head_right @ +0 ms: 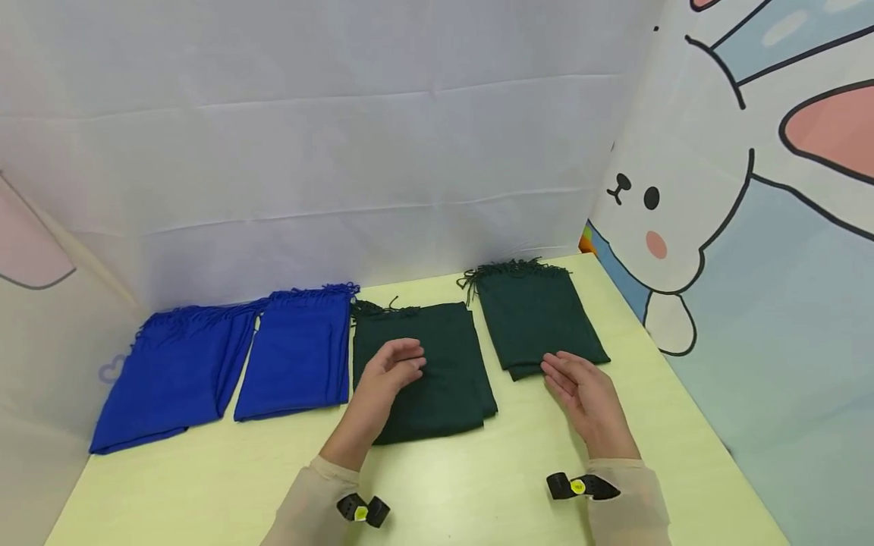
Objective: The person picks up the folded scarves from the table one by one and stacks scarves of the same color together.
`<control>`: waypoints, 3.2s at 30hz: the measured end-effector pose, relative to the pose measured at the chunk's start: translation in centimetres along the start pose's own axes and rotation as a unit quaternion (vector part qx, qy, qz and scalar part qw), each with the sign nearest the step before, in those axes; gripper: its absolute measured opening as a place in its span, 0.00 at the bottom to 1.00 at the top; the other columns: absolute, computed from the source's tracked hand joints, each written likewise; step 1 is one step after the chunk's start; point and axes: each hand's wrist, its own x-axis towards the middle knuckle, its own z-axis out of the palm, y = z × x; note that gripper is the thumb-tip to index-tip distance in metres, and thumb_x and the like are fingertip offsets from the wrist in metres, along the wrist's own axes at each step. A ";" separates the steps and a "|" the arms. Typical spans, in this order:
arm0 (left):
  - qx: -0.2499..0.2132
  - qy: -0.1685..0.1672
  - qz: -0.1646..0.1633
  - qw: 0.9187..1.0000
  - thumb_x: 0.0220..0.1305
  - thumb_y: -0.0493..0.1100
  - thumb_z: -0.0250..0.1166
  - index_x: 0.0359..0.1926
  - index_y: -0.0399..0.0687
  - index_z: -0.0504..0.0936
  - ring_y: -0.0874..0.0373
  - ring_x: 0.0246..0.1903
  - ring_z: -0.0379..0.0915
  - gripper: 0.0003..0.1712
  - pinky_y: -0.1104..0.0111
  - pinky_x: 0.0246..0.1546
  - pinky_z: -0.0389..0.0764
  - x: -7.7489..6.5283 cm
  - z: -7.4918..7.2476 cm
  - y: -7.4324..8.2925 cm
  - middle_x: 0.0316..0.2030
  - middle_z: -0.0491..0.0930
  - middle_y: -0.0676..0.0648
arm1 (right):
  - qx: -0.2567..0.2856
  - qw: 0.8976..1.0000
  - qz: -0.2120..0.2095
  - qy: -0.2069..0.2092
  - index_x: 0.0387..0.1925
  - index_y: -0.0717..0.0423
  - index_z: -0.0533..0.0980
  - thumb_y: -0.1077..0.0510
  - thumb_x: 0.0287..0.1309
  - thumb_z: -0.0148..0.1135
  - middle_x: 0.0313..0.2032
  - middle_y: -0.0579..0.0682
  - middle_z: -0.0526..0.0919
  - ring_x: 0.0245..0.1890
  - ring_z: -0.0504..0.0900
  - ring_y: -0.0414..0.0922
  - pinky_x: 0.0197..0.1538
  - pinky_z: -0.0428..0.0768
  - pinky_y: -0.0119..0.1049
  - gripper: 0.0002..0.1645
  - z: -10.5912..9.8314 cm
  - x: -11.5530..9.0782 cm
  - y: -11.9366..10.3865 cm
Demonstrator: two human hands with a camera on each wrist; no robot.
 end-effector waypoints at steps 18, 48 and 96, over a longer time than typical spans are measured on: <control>-0.324 -0.127 -0.181 0.920 0.75 0.36 0.50 0.78 0.40 0.49 0.38 0.75 0.45 0.35 0.51 0.71 0.59 2.2 8.4 -2.7 0.75 0.47 0.32 | 0.134 0.990 -0.035 -0.001 0.63 0.60 0.66 0.63 0.75 0.47 0.49 0.52 0.86 0.54 0.83 0.47 0.67 0.66 0.42 0.18 -1.7 -0.4 -1.4; -0.327 -0.084 -0.232 0.912 0.72 0.38 0.52 0.72 0.27 0.51 0.35 0.74 0.45 0.35 0.52 0.73 0.56 5.8 10.7 -4.1 0.72 0.50 0.28 | -0.014 0.979 0.014 0.204 0.80 0.44 0.41 0.53 0.77 0.38 0.79 0.42 0.37 0.65 0.68 0.40 0.65 0.71 0.31 0.36 -3.5 1.0 -1.5; -0.383 0.056 -0.240 0.890 0.65 0.22 0.54 0.77 0.36 0.40 0.34 0.71 0.52 0.46 0.43 0.66 0.65 9.5 16.7 -4.9 0.72 0.52 0.29 | 0.346 0.937 0.047 0.026 0.78 0.42 0.28 0.49 0.79 0.35 0.79 0.43 0.32 0.78 0.41 0.44 0.76 0.49 0.40 0.39 -6.6 -0.3 0.2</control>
